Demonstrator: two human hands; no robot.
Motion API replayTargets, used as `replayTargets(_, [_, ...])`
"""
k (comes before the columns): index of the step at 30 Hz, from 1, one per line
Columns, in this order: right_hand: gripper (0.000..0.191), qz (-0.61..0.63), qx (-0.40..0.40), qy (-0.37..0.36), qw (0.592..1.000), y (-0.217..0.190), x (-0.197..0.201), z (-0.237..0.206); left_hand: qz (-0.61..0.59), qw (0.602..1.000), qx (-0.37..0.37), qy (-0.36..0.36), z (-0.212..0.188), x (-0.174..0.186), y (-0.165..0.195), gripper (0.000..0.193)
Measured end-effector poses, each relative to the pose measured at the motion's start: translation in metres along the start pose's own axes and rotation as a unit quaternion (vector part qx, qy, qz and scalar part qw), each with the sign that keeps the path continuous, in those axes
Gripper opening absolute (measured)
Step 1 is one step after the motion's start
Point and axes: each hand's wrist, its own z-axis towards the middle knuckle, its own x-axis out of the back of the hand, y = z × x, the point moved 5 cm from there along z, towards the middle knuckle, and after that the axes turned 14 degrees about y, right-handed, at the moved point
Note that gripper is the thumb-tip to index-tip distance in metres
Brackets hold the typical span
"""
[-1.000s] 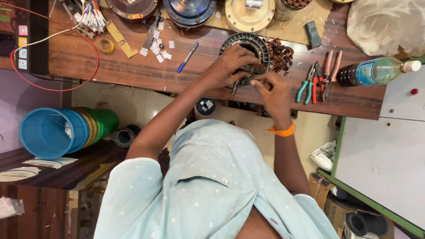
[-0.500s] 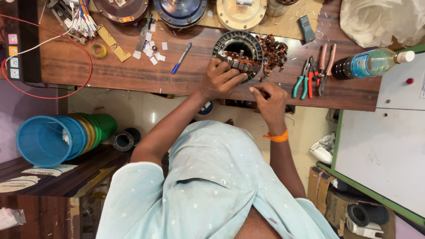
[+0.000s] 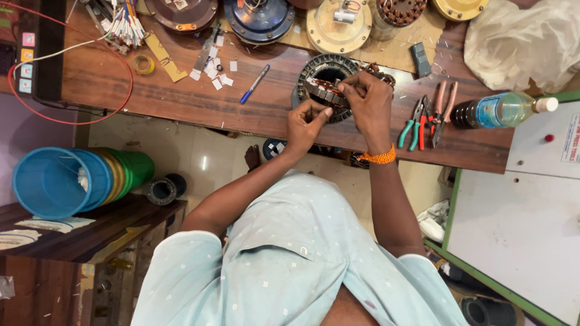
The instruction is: The person works at a cluttered workbench on an electric motor armature, pressing and seating copper wire coil ends into the armature slots by hand and turning the armature to work around it. At one point they pick up a marker and mark the armature before resuming pressing the windings into place.
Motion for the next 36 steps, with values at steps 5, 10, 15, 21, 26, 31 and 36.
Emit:
replayTargets(5, [0.012,0.008,-0.038,-0.030,0.999,0.018,-0.014,0.015,0.002,1.000,-0.006,0.024,0.005,-0.005,0.001,0.014])
replayTargets(10, [0.014,0.056,-0.069,-0.019,0.996,0.034,-0.012,0.019,0.207,0.951,-0.227,0.037,0.000,-0.006,0.040,0.013])
replayTargets(15, [0.012,0.049,-0.128,-0.014,0.990,0.052,0.006,0.007,0.263,0.788,-0.543,-0.125,0.010,-0.014,0.076,0.058])
replayTargets(21, [0.011,0.175,-0.163,-0.017,0.971,0.053,0.030,-0.018,0.222,0.841,-0.399,-0.292,0.045,-0.022,0.070,0.093])
replayTargets(26, [0.010,0.072,-0.111,-0.015,0.991,0.037,0.023,-0.059,0.221,0.852,-0.340,-0.331,0.049,-0.017,0.081,0.094])
replayTargets(31, [0.011,0.004,0.080,0.068,0.994,0.016,-0.004,-0.076,0.284,0.804,-0.357,-0.382,0.056,-0.023,0.081,0.074])
replayTargets(36, [0.010,0.075,0.118,0.104,0.985,0.017,-0.014,-0.083,0.283,0.693,-0.586,-0.309,0.040,-0.015,0.079,0.046])
